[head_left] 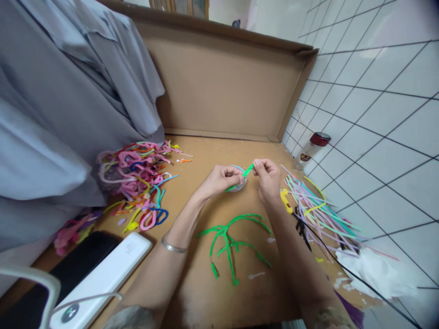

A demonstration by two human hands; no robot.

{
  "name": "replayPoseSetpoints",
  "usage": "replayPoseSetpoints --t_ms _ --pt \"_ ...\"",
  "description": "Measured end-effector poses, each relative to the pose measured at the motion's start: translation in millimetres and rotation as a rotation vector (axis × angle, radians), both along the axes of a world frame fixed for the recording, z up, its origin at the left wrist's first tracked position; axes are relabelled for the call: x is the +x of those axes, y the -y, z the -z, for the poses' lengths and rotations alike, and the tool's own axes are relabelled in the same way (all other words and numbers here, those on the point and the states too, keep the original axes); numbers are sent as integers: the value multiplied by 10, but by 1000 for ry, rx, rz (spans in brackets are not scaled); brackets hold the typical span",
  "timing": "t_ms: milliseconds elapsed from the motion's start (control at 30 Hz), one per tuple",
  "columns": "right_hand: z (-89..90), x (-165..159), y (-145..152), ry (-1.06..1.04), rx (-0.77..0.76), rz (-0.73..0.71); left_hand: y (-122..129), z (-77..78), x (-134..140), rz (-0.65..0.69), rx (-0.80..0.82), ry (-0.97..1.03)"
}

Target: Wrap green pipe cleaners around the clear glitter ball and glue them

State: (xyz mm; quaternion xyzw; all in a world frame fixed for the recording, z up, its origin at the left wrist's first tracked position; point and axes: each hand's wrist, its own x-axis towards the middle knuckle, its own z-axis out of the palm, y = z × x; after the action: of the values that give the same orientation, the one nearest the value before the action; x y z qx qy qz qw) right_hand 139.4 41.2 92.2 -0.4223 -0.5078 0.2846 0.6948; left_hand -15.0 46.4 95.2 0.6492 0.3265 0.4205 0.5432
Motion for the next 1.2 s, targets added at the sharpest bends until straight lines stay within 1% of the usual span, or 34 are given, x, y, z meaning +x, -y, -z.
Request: replayPoseSetpoints --t_ms 133,267,333,467,600,667,800,900,967,1100,1200 --pt "33 -9 -19 -50 -8 19 -22 53 57 -86 26 13" --pt "50 12 -40 -86 -17 20 -19 60 94 -136 30 60" --pt "60 26 -54 -88 -35 4 -15 57 95 -121 15 71" --pt "111 19 -88 -92 -56 -51 -27 75 70 -26 -31 55" --pt "172 -23 -115 -120 -80 -61 -58 115 44 28 -65 67" --pt "189 -36 -121 -127 -90 -51 -77 142 38 22 -55 66" --pt "208 -44 -123 -121 -100 -23 -114 197 43 -39 -21 59" --pt "221 -41 -129 -137 -123 -28 -123 218 53 -73 -24 47" --pt "225 -28 -136 -154 -158 -63 -122 220 55 -72 -32 45" --pt "214 9 -142 -182 -255 -185 -128 209 43 -95 -46 77" --pt "210 -7 -120 -155 -280 -266 -138 200 26 -109 -61 115"
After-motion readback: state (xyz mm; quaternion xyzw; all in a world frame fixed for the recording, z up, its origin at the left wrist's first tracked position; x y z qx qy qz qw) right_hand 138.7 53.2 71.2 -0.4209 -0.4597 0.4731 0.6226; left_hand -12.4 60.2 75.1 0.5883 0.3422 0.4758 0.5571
